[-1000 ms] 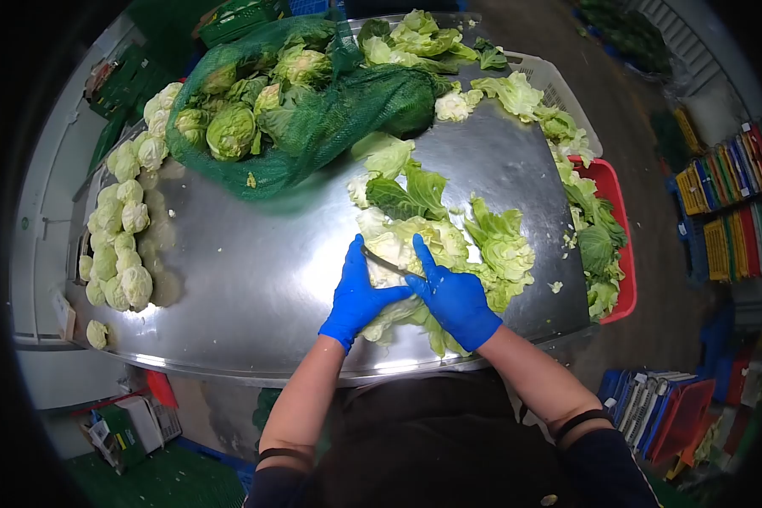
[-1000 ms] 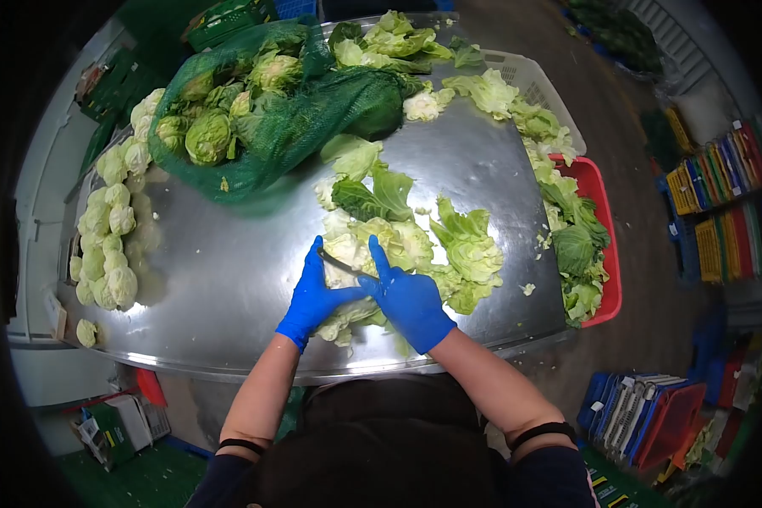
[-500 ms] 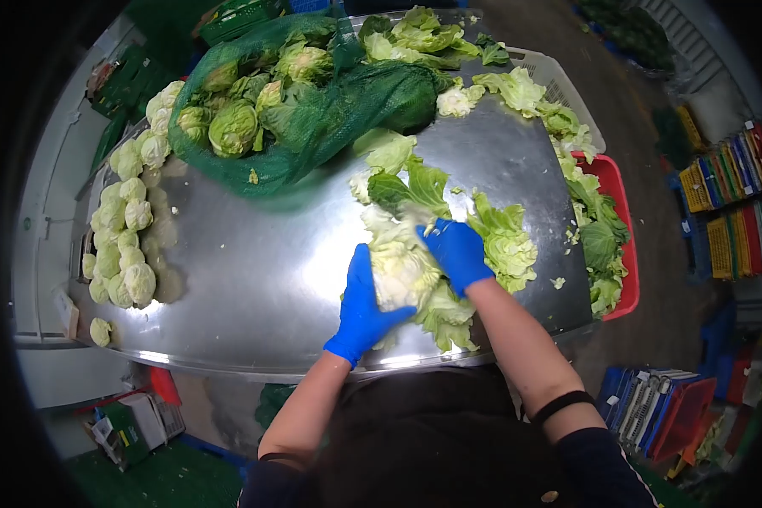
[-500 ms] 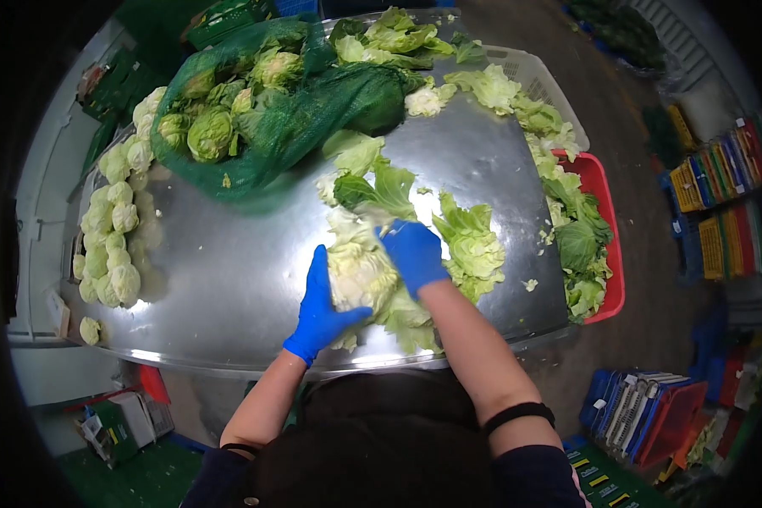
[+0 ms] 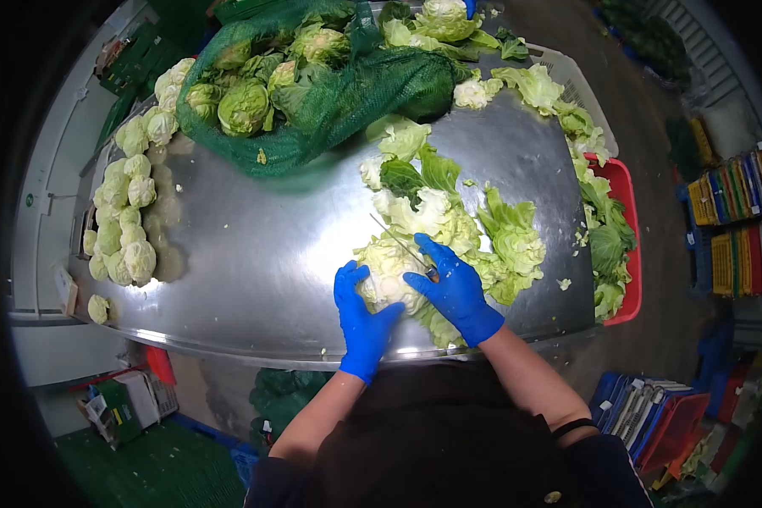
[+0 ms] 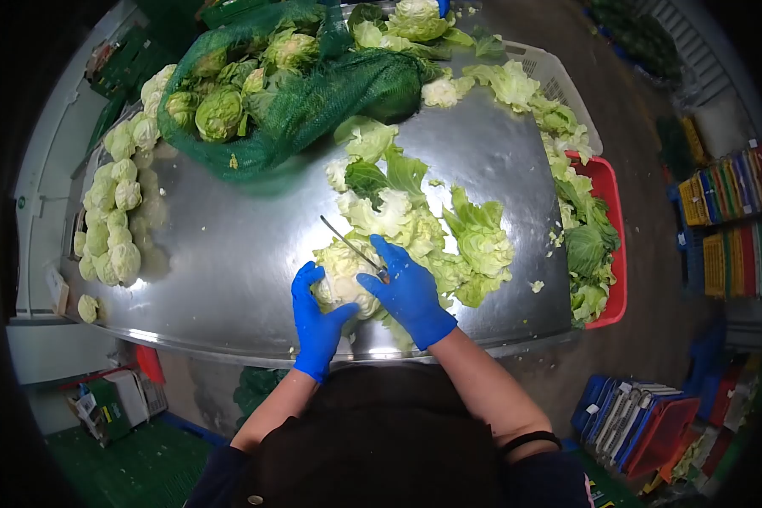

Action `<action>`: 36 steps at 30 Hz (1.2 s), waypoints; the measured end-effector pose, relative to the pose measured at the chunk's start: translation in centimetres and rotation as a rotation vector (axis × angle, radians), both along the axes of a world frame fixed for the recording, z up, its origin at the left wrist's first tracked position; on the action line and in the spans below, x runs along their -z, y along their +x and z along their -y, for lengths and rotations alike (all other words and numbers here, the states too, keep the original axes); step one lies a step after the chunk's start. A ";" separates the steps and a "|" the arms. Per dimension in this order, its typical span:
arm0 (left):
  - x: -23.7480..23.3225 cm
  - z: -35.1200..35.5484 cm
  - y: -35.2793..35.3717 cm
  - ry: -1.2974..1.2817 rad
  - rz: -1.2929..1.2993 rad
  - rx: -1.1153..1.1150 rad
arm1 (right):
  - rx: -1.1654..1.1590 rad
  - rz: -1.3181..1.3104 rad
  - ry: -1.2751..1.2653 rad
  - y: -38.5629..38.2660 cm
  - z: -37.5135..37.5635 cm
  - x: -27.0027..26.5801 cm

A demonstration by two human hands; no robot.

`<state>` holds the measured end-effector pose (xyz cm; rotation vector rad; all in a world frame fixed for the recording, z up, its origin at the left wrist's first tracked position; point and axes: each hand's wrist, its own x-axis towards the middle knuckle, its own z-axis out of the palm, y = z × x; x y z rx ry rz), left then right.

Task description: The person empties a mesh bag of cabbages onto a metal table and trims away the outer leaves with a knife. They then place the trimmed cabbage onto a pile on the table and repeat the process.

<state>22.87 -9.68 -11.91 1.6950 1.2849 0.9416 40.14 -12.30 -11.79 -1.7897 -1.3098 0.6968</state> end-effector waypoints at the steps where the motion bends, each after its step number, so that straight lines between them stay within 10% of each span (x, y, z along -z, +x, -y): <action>1: 0.3 0.0 0.1 -0.001 -0.004 0.000 | -0.019 0.069 0.025 0.1 0.0 0.1; 13: -3.4 2.5 -3.5 0.072 -0.211 0.332 | -0.008 -0.083 -0.054 1.7 1.0 0.7; 23: -0.1 -0.8 0.0 0.122 -0.268 0.197 | -0.291 -0.001 -0.058 2.1 -1.8 -5.0; 28: -1.3 -1.5 -0.1 0.045 -0.360 0.298 | -0.537 0.496 0.085 1.3 -5.0 -3.2; 36: -1.5 -1.2 -0.7 0.093 -0.287 0.328 | -0.265 0.220 -0.125 4.1 -8.2 -4.8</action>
